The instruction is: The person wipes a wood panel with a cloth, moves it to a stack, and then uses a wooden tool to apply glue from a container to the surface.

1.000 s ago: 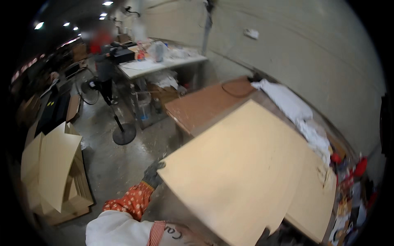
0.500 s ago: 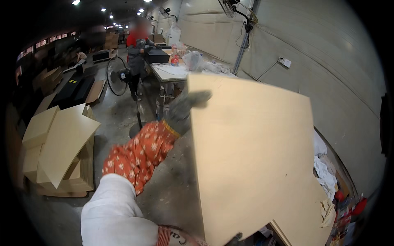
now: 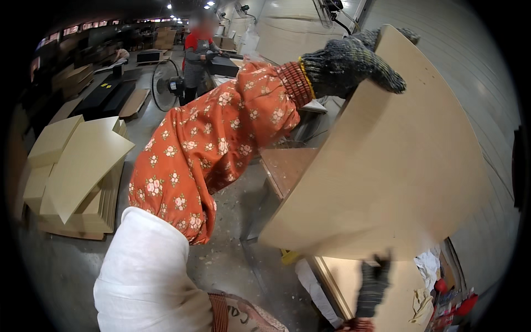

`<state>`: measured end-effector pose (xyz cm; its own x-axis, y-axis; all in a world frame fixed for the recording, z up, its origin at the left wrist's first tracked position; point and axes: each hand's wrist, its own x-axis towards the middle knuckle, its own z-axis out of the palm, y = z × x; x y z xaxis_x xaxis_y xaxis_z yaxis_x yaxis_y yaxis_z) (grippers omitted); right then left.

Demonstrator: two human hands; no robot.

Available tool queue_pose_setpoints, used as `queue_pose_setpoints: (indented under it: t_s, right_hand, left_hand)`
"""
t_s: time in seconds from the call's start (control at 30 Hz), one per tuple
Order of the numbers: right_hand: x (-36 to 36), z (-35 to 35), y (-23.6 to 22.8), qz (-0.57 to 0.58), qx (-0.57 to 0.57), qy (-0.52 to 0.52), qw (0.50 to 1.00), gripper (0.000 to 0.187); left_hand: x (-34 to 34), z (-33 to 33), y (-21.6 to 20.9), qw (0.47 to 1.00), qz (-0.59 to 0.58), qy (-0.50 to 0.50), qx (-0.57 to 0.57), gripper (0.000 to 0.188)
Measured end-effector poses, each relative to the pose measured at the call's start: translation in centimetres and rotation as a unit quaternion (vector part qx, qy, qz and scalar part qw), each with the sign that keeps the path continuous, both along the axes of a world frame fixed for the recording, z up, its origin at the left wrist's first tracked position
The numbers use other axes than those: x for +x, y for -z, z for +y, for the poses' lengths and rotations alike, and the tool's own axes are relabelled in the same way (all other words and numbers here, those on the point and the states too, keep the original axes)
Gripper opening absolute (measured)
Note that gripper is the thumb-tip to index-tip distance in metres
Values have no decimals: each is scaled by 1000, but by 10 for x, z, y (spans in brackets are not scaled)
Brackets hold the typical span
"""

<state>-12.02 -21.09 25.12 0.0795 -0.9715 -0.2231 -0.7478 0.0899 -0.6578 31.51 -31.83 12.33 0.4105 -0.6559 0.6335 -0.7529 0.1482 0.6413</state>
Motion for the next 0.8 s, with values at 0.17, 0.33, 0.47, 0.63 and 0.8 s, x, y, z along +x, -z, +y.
queue_pose_setpoints:
  t_s: [0.17, 0.33, 0.47, 0.63, 0.8]
  right_hand:
    - [6, -67, -107, 135, -249, -119, 952, 86]
    - [52, -118, -156, 330, -590, -265, 687, 54]
    - [47, -161, -160, 349, -566, -272, 695, 55]
    - [67, -161, -152, 348, -469, -350, 732, 83]
    - [120, -107, -98, 307, -479, -413, 711, 49]
  left_hand:
    - [-25, -14, 5, 997, 14, -59, 50, 30]
    - [-16, -6, 21, 988, 22, -117, 101, 32]
    - [5, -18, 27, 974, 26, -173, 143, 34]
    - [33, 110, 64, 953, 36, -231, 193, 36]
    - [99, 289, 122, 932, 57, -272, 232, 38]
